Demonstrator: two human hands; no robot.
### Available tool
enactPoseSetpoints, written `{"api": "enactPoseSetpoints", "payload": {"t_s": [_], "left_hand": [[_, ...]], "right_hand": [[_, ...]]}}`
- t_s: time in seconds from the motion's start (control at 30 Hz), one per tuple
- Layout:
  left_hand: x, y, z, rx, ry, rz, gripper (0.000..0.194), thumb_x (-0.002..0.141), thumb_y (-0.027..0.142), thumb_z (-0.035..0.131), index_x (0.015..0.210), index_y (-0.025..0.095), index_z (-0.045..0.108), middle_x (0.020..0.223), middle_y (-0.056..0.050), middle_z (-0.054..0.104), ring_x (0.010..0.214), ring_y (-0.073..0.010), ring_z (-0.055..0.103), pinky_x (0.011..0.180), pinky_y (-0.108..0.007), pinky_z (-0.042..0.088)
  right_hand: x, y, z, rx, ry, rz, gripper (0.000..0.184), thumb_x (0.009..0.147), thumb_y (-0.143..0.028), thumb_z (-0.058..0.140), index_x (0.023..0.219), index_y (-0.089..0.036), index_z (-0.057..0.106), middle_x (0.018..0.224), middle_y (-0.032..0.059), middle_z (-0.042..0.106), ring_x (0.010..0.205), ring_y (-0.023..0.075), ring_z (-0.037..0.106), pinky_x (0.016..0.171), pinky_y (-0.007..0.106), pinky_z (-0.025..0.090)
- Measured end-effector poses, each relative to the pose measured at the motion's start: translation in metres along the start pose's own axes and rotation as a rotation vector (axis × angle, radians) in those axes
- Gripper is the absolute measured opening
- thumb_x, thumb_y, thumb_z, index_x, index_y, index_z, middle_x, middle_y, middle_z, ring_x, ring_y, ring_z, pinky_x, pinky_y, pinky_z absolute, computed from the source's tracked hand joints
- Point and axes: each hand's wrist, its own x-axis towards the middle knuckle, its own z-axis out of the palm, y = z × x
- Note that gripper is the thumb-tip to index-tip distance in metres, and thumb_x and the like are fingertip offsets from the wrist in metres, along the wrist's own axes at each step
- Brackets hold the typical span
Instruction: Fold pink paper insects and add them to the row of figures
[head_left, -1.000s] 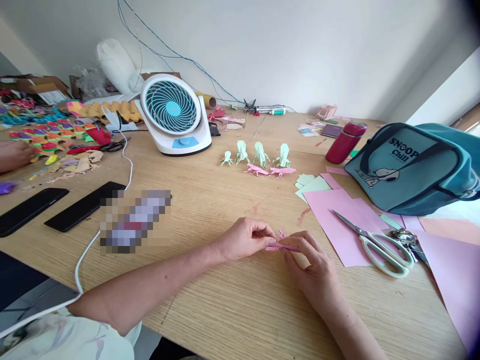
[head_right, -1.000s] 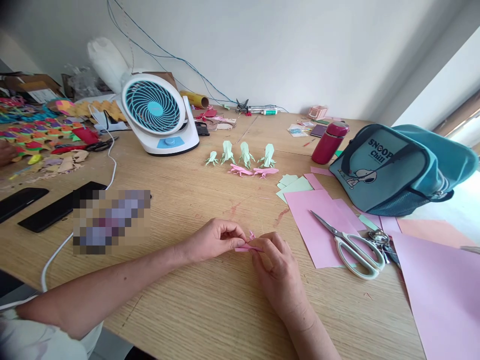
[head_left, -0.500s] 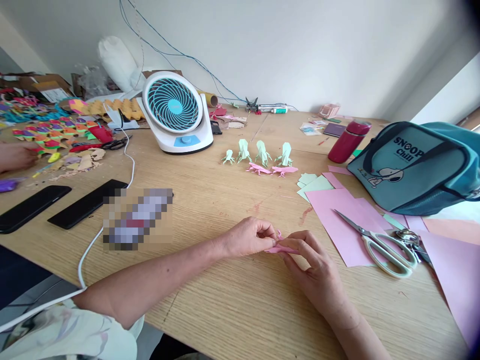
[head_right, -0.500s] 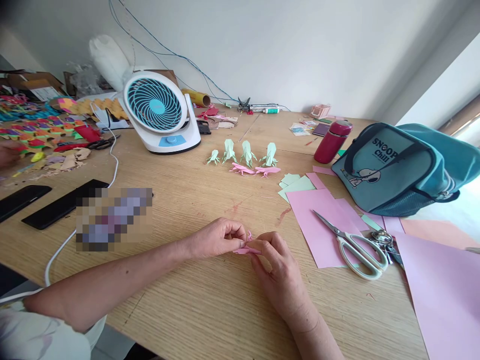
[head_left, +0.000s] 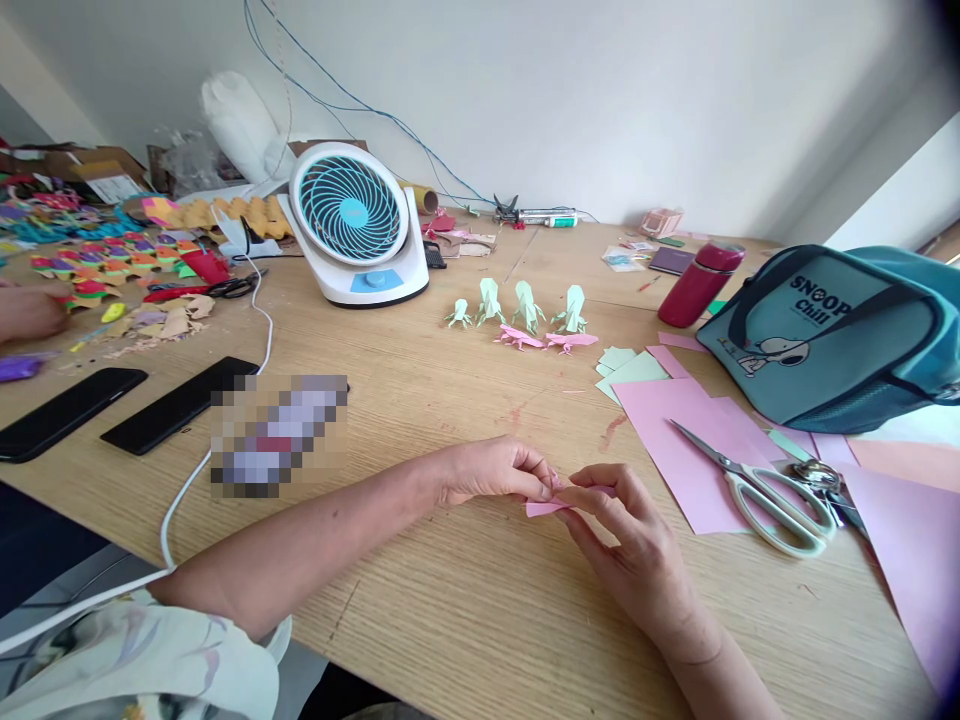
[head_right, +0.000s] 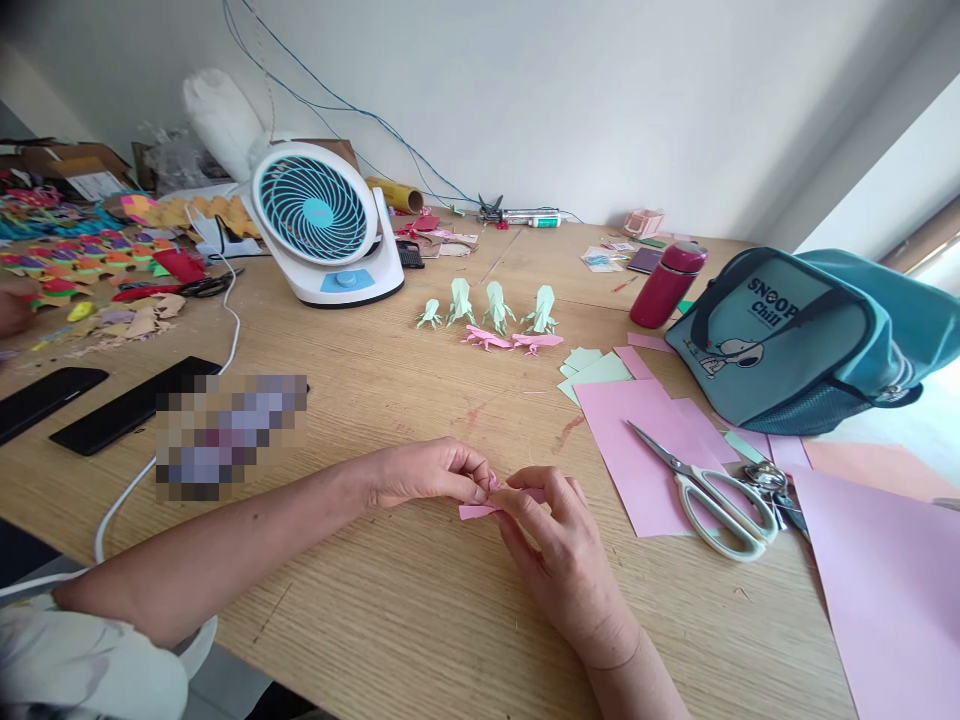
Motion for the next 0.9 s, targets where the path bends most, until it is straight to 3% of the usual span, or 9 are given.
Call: {"api": "enactPoseSetpoints", "payload": {"t_s": [0.13,0.3,0.7,0.8,0.9], "left_hand": [[0.0007,-0.0002,-0.0013,-0.085,-0.040,-0.072,0.013,0.065,0.022,0.072,0.071,0.015,0.063,0.067,0.004,0.052,0.060,-0.0071,0.040,0.055,-0.021,0.025],[0.0005,0.0019,-0.0024,-0.228,-0.116,-0.187,0.021,0.060,0.024,0.078,0.070,0.015,0.063,0.065,0.004,0.049,0.058,-0.0064,0.038,0.053,-0.022,0.024],[0.0015,-0.0014,-0.0052,-0.249,-0.201,-0.200,0.039,0.056,0.040,0.090,0.067,0.012,0.065,0.062,0.003,0.049,0.053,-0.0042,0.031,0.049,-0.023,0.011],[0.0025,-0.0028,-0.0059,-0.257,-0.170,-0.191,0.039,0.059,0.041,0.089,0.073,0.011,0.067,0.064,0.000,0.056,0.053,-0.0041,0.036,0.047,-0.021,0.013],[0.0039,-0.0049,-0.0069,-0.314,-0.087,-0.184,0.036,0.060,0.036,0.088,0.075,0.011,0.068,0.067,-0.003,0.062,0.054,-0.0052,0.042,0.045,-0.020,0.017]], "right_hand": [[-0.0009,0.0002,-0.0009,-0.023,-0.005,-0.010,0.035,0.093,-0.011,0.057,0.122,-0.031,0.061,0.103,0.0074,0.057,0.088,0.0202,0.060,0.075,0.038,0.053],[0.0008,-0.0024,-0.0027,-0.018,-0.010,-0.008,0.035,0.093,-0.012,0.056,0.122,-0.031,0.061,0.103,0.0077,0.059,0.089,0.0206,0.062,0.076,0.038,0.053],[0.0006,-0.0029,-0.0067,-0.065,-0.087,0.001,0.036,0.094,-0.013,0.053,0.123,-0.032,0.064,0.110,0.0092,0.058,0.093,0.0214,0.062,0.079,0.040,0.053],[0.0029,-0.0032,-0.0077,-0.069,-0.037,0.038,0.037,0.093,-0.014,0.055,0.125,-0.032,0.061,0.124,0.0108,0.055,0.107,0.0254,0.060,0.087,0.045,0.053],[0.0055,-0.0008,-0.0097,-0.071,0.102,0.099,0.051,0.091,-0.020,0.059,0.140,-0.031,0.047,0.136,0.0129,0.049,0.124,0.0304,0.052,0.096,0.052,0.050]]}}
